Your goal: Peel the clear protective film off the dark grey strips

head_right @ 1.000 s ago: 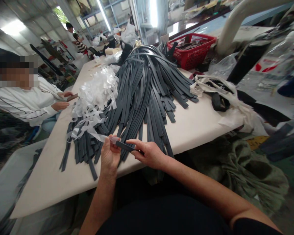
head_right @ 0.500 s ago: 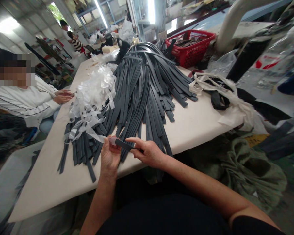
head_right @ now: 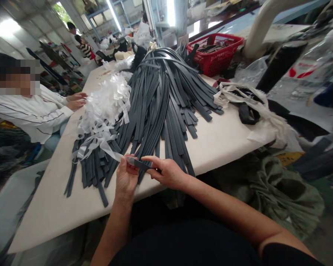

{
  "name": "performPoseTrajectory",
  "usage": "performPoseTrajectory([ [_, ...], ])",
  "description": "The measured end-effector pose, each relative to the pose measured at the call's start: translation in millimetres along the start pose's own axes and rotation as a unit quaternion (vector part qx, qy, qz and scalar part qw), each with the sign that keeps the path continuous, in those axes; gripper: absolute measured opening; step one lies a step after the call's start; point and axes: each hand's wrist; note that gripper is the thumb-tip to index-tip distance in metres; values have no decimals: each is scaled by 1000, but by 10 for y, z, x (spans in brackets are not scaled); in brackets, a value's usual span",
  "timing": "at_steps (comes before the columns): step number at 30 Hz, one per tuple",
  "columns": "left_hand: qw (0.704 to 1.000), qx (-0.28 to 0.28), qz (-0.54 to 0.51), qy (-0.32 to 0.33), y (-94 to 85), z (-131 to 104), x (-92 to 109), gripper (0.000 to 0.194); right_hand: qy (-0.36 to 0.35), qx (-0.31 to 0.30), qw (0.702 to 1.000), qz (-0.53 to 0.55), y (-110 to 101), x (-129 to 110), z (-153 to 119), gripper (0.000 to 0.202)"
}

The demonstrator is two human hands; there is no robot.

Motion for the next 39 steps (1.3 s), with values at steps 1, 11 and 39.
performPoseTrajectory([
  [1, 1000, 0, 1, -11, 8, -34, -14, 38, 2, 1, 1000, -5, -2, 0, 7, 46],
  [11, 996, 9, 20, -81, -2, -249, -313, 41, 9, 9, 994, -104, -49, -11, 110, 36],
  [39, 965, -5, -48, 258, 479, 9, 1315, 13, 149, 40, 909, -386, -840, 540, 502, 74],
])
Point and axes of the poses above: each hand's wrist, its own z-axis towards the middle knuckle, its own y-axis out of the palm, x = y × z, and after that the axes turned 4 degrees about y, right-handed
